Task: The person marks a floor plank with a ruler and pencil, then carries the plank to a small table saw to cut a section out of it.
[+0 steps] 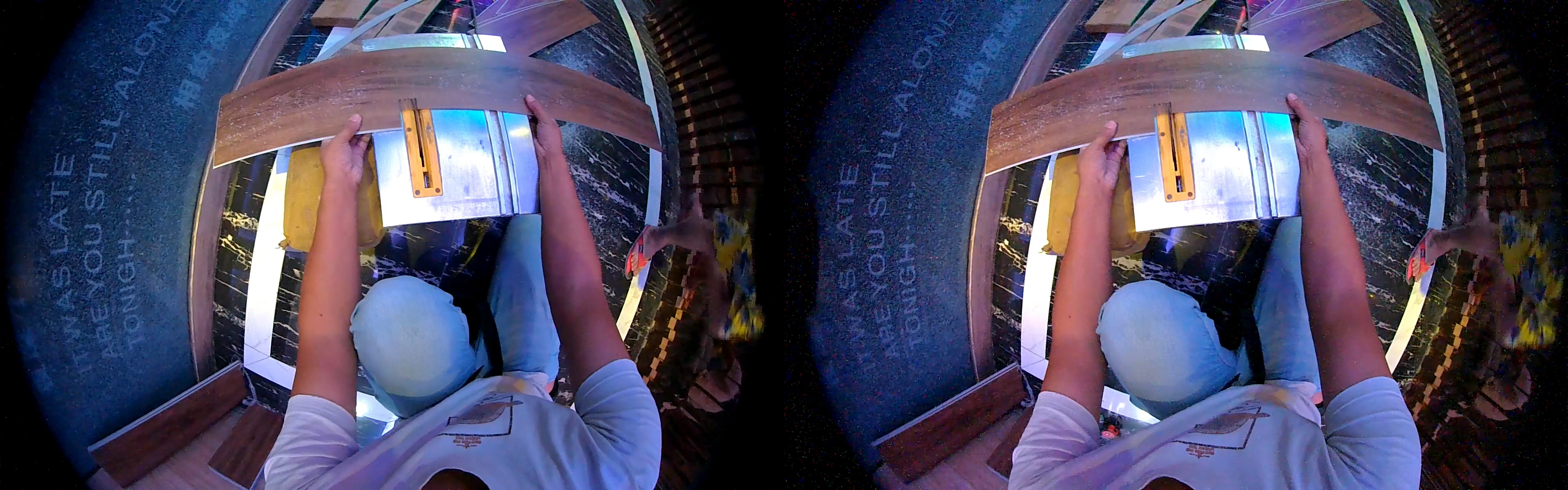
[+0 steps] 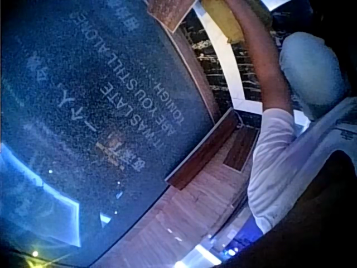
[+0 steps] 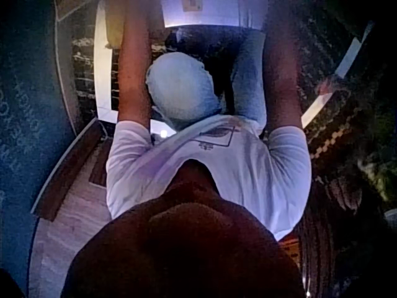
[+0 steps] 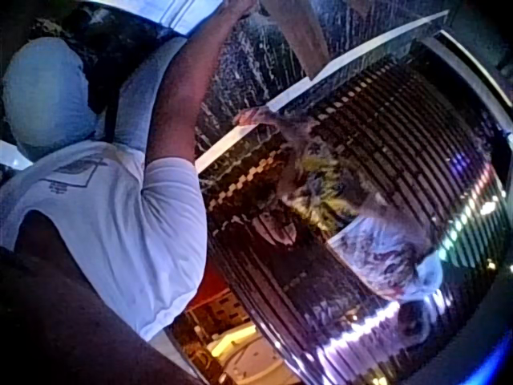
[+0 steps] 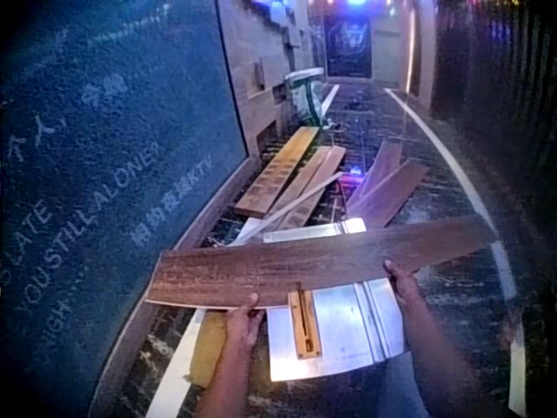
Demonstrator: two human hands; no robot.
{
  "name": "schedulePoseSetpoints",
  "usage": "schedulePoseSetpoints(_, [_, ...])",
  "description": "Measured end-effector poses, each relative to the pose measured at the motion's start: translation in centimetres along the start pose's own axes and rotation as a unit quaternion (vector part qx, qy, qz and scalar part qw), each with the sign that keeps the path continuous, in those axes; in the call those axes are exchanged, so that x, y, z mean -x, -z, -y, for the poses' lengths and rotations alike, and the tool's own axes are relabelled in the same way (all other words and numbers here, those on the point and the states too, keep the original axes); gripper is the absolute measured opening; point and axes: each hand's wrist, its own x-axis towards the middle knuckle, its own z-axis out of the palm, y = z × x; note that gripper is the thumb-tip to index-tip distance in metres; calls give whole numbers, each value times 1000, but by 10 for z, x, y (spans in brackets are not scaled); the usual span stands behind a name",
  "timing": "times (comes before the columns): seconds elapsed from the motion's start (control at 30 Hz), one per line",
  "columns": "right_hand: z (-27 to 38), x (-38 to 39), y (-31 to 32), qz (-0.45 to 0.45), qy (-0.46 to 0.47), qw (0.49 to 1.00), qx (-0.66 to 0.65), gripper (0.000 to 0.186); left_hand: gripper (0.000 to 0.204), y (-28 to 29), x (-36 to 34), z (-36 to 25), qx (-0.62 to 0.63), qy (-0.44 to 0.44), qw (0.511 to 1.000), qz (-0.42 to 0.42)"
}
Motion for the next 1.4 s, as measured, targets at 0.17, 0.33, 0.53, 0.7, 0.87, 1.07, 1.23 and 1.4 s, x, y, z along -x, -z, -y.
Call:
schedulePoseSetpoints(0.17, [5, 1, -1, 11, -13, 1000, -9, 36, 36, -1, -1, 2, -7, -7, 1000, 21])
schedulePoseSetpoints(0.33, [2, 11, -12, 23, -8, 999, -26, 36, 36, 5, -1, 1, -8, -12, 1000, 22])
schedulePoseSetpoints(0.53, [2, 7, -6, 25, 0, 1000, -11, 38, 38, 5, -2, -1, -7, 9, 1000, 26])
schedulePoseSetpoints(0.7, [2, 8, -7, 13, 27, 1000, 0, 39, 37, 8, -3, 0, -1, 13, 999, 42])
schedulePoseSetpoints(0.87, [1, 7, -3, -21, 18, 999, -16, 37, 36, 7, -5, 3, 5, 22, 999, 37])
schedulePoseSetpoints(1.07, [1, 0, 7, 20, 60, 998, 3, 35, 36, 0, -4, 5, 7, 11, 1000, 23])
schedulePoseSetpoints(1.23, [-4, -4, 9, 4, 54, 998, -10, 35, 34, 2, -6, 3, -7, 6, 1000, 21])
schedulePoseSetpoints(1.4, [-2, -15, 27, 8, 54, 999, 1, 36, 34, -3, -5, 5, -8, 8, 1000, 17])
